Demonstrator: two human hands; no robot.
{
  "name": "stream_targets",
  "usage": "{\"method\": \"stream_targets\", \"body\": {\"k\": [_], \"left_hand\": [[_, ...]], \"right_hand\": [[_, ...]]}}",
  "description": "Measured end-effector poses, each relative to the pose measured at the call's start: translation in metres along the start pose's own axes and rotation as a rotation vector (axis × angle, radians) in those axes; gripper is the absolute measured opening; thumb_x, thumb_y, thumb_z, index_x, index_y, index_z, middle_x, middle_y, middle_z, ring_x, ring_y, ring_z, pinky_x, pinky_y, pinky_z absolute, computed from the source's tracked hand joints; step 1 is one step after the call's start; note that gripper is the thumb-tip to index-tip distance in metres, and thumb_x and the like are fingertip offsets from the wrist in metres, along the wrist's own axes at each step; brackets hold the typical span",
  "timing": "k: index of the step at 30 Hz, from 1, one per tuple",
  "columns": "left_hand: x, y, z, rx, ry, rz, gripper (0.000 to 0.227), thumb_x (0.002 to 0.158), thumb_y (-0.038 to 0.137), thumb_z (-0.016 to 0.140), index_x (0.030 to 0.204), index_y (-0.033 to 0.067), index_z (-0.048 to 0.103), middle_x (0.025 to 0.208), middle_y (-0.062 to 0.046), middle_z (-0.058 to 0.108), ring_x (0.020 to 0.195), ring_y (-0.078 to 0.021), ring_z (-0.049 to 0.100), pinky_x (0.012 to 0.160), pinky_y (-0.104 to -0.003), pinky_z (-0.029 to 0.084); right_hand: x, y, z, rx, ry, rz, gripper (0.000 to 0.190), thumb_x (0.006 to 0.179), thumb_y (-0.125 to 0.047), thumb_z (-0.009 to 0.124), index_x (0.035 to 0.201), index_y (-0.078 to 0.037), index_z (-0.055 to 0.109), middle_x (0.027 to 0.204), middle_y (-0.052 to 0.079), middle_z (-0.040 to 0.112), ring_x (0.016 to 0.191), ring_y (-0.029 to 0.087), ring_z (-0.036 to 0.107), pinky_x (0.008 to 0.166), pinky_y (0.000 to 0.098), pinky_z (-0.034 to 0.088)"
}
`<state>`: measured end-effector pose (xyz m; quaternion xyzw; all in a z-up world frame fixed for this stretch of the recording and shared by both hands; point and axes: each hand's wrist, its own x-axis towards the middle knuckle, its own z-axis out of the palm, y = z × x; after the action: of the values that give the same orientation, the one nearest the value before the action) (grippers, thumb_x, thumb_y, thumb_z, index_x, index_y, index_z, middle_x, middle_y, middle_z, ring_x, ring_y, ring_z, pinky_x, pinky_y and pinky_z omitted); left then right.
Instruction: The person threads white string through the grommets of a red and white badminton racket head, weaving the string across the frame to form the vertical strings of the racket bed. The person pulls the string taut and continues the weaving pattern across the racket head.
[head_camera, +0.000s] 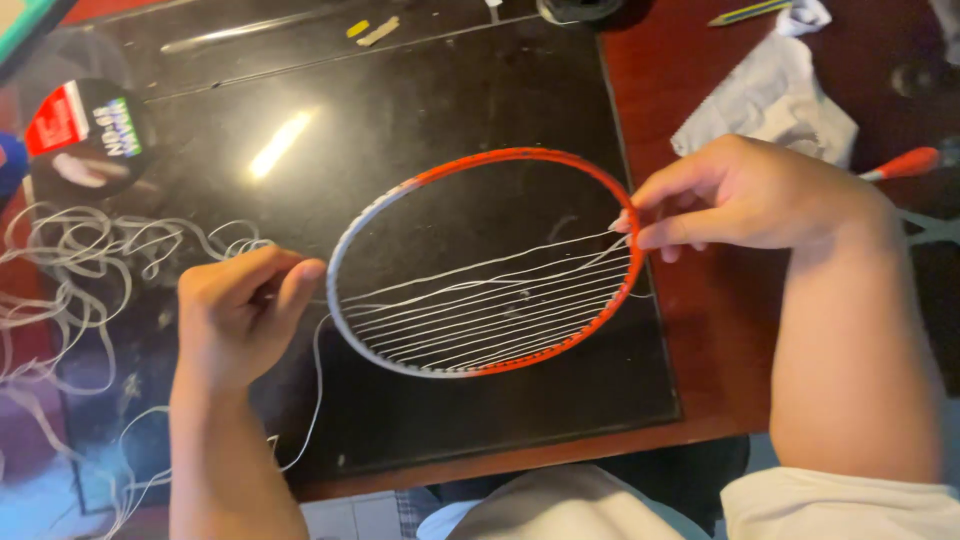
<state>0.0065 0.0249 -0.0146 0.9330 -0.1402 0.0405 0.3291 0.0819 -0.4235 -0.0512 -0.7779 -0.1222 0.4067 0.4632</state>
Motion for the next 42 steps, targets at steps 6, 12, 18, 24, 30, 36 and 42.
{"method": "stream_targets", "body": {"k": [6, 12, 18, 24, 30, 36, 42], "left_hand": [[-0.002, -0.004, -0.012, 0.09, 0.116, 0.022, 0.048, 0.096, 0.012, 0.08, 0.065, 0.0015, 0.045, 0.059, -0.011, 0.033, 0.052, -0.0206, 0.028, 0.048, -0.033, 0.028], [-0.003, -0.012, -0.015, 0.106, 0.162, -0.065, 0.055, 0.101, 0.011, 0.079, 0.066, 0.0009, 0.038, 0.062, -0.009, 0.025, 0.056, -0.0171, 0.022, 0.049, -0.032, 0.022], [-0.001, -0.013, -0.013, 0.019, 0.18, -0.132, 0.054, 0.103, 0.01, 0.077, 0.067, 0.0009, 0.037, 0.061, -0.004, 0.026, 0.059, -0.0104, 0.022, 0.049, -0.031, 0.021], [-0.007, -0.02, -0.023, 0.096, 0.268, -0.19, 0.048, 0.107, 0.013, 0.077, 0.071, -0.0002, 0.048, 0.059, -0.002, 0.032, 0.058, -0.008, 0.026, 0.05, -0.029, 0.023], [-0.016, -0.033, -0.045, 0.17, 0.558, -0.288, 0.057, 0.113, 0.016, 0.075, 0.066, -0.0016, 0.048, 0.056, -0.002, 0.037, 0.056, -0.0091, 0.031, 0.052, -0.032, 0.019], [-0.028, -0.061, -0.05, 0.675, 0.622, -0.113, 0.021, 0.11, 0.013, 0.068, 0.095, -0.0019, 0.065, 0.089, -0.009, 0.065, 0.075, -0.0177, 0.058, 0.07, -0.035, 0.044], [0.009, 0.106, -0.022, 0.057, 0.456, -0.092, 0.022, 0.097, 0.003, 0.065, 0.119, -0.0002, 0.065, 0.117, -0.021, 0.067, 0.101, -0.0304, 0.072, 0.082, -0.035, 0.059]], "right_hand": [[0.009, 0.06, -0.011, -0.002, -0.019, -0.023, 0.028, 0.085, -0.01, 0.076, 0.113, -0.004, 0.077, 0.097, 0.009, 0.081, 0.074, 0.018, 0.08, 0.059, 0.0325, 0.061], [0.009, 0.06, -0.014, -0.049, -0.02, -0.025, 0.033, 0.085, -0.009, 0.075, 0.118, -0.006, 0.077, 0.1, 0.009, 0.081, 0.078, 0.019, 0.077, 0.061, 0.0322, 0.062], [0.01, 0.078, -0.018, 0.074, -0.007, -0.117, 0.032, 0.093, -0.006, 0.07, 0.123, 0.001, 0.08, 0.119, 0.009, 0.079, 0.082, 0.019, 0.083, 0.063, 0.0308, 0.062], [0.012, 0.059, -0.01, -0.007, -0.035, -0.125, 0.028, 0.093, -0.007, 0.07, 0.121, -0.004, 0.077, 0.093, 0.012, 0.078, 0.073, 0.016, 0.071, 0.058, 0.0303, 0.057], [0.012, 0.052, -0.015, -0.039, -0.045, -0.198, 0.028, 0.086, -0.01, 0.068, 0.111, -0.005, 0.079, 0.083, 0.007, 0.076, 0.066, 0.011, 0.073, 0.063, 0.0268, 0.059], [0.006, 0.0, 0.005, -0.118, 0.073, -0.01, 0.023, 0.087, -0.019, 0.072, 0.104, -0.006, 0.079, 0.069, 0.004, 0.08, 0.058, 0.013, 0.068, 0.056, 0.0283, 0.053], [0.008, -0.02, 0.012, -0.165, 0.048, -0.076, 0.02, 0.087, -0.018, 0.069, 0.102, -0.008, 0.079, 0.07, 0.003, 0.079, 0.063, 0.009, 0.071, 0.061, 0.0248, 0.055]]}}
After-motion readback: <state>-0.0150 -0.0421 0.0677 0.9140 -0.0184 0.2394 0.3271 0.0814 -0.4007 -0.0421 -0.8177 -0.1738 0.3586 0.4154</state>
